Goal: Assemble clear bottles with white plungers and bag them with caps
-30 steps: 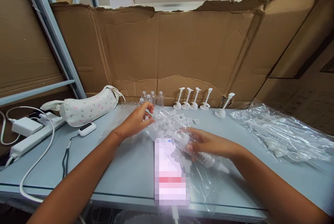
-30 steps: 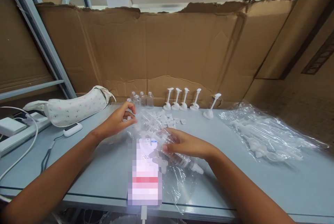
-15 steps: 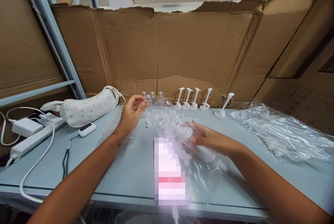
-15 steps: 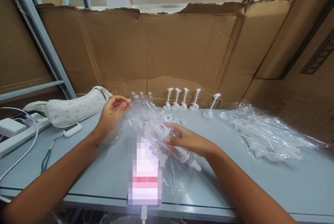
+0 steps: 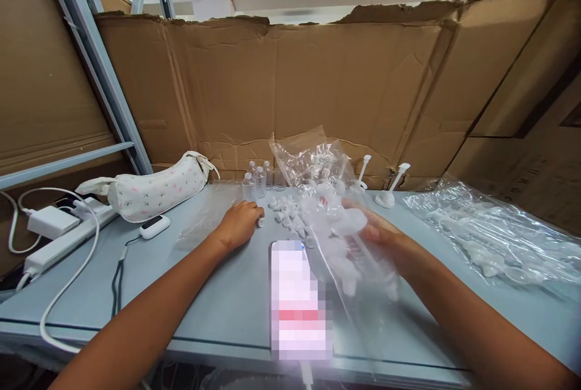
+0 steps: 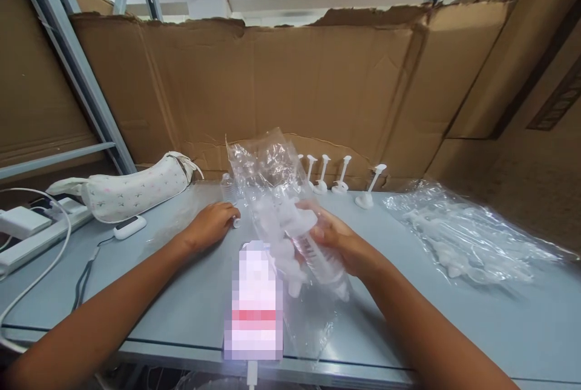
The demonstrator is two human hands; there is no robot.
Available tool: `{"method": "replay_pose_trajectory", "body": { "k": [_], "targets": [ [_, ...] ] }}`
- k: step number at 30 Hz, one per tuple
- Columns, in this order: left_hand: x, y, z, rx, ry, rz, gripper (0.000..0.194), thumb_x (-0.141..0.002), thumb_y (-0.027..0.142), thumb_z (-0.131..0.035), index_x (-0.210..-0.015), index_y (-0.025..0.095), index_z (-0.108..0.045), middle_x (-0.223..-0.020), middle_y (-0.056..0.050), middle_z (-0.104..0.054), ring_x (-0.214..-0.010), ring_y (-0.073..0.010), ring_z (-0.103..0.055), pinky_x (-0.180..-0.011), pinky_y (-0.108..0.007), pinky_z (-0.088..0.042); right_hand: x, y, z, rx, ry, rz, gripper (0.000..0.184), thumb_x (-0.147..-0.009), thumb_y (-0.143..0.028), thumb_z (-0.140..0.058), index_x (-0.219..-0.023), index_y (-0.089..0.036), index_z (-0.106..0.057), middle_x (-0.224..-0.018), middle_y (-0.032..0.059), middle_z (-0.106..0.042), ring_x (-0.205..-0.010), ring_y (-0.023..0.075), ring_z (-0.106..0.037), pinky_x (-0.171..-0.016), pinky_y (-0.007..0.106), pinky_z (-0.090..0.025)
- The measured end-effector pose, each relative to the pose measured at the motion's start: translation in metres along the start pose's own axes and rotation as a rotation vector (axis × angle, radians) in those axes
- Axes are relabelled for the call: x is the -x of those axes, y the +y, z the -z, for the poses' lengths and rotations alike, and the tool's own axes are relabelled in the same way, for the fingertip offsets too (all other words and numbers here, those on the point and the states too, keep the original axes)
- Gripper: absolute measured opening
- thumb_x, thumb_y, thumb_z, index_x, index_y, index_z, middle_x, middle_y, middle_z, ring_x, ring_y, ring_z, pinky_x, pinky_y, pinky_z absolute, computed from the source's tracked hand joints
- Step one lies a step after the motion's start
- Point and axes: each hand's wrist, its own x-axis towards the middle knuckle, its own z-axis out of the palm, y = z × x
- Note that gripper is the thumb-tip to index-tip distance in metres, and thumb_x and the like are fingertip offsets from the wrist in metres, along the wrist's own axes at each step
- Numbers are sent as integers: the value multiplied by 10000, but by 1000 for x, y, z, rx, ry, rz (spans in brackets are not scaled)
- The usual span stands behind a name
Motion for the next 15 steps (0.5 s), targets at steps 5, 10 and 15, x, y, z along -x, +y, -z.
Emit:
{"method": "replay_pose_trajectory", "body": {
  "k": [5, 10, 15],
  "targets": [
    [-1, 6, 4, -98, 16, 3, 147, -807, 142, -514, -793, 182, -655, -852, -95, -674, -854, -245, -593, -814, -359, -414, 0, -2, 1, 12, 71, 78, 652, -615, -598, -694, -1141, -275, -484, -898, 59, -624, -694, 206, -587, -590, 323, -456],
    [0, 15, 24, -95, 301, 75, 226, -908, 245, -415, -965, 166, -619, -963, -103, -663, -905, -248, -571, -825, -372, -407, -4, 4, 2, 154, 94, -34, 718, -700, -575, -668, -1296, -262, -418, -918, 60, -651, -745, 219, -610, -689, 368, -478],
    [6, 22, 43, 149, 784, 32, 217, -909, 353, -476, -986, 210, -621, -939, -32, -655, -870, -189, -556, -820, -313, -431, -7, 9, -1, 317, 79, -124, 546, -782, -531, -632, -1249, -276, -510, -1068, 67, -636, -1022, 272, -583, -897, 424, -443]
  ]
}}
